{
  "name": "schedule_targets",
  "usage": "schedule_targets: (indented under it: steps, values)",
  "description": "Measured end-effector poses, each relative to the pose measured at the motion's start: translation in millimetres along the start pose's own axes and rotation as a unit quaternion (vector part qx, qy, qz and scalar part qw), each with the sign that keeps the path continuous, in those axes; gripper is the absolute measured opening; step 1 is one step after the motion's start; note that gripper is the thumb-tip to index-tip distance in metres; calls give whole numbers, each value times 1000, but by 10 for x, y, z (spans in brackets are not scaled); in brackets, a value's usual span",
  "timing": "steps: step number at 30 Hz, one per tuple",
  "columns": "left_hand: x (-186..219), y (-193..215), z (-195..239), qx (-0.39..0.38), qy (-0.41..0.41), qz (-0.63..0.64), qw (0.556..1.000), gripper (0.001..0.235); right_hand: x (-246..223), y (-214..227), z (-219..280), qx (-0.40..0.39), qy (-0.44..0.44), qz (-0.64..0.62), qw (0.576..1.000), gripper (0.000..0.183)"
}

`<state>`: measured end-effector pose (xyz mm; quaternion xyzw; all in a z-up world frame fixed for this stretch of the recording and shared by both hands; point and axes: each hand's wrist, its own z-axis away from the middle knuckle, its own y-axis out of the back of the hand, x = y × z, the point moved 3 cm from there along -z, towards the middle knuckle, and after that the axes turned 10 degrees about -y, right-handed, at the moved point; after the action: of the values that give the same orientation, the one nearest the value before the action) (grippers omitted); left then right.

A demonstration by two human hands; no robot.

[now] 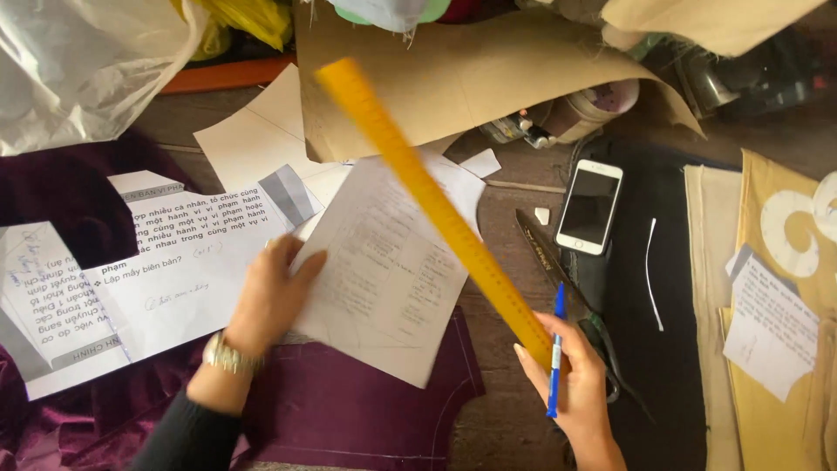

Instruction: The person uses scissors to trim a printed paper pattern along a curved edge, then uses a ruler and pen to draw straight lines and mark measurements on the pattern. The person handles the paper, ruler, pen, and scissors throughout the task.

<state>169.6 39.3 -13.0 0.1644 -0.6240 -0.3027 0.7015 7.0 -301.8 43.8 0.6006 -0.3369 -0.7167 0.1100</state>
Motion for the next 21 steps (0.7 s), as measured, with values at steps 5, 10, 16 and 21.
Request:
schedule_targets:
  steps: [5,10,16,21]
  values:
    - [-77,-246,820,48,68,73,994,24,-192,-235,-161,-52,135,65,987,45]
    - [-195,-526,1339,68,191,137,970,28,-276,-641,-318,-85,213,127,965,56]
    - [-142,-284,1564,-185,143,-86,968,26,-389,-920,-389,-136,259,119,949,46]
    - [634,244,1293,79,-314,-294,899,33,-469,-1059,-434,-169,286,107,937,50]
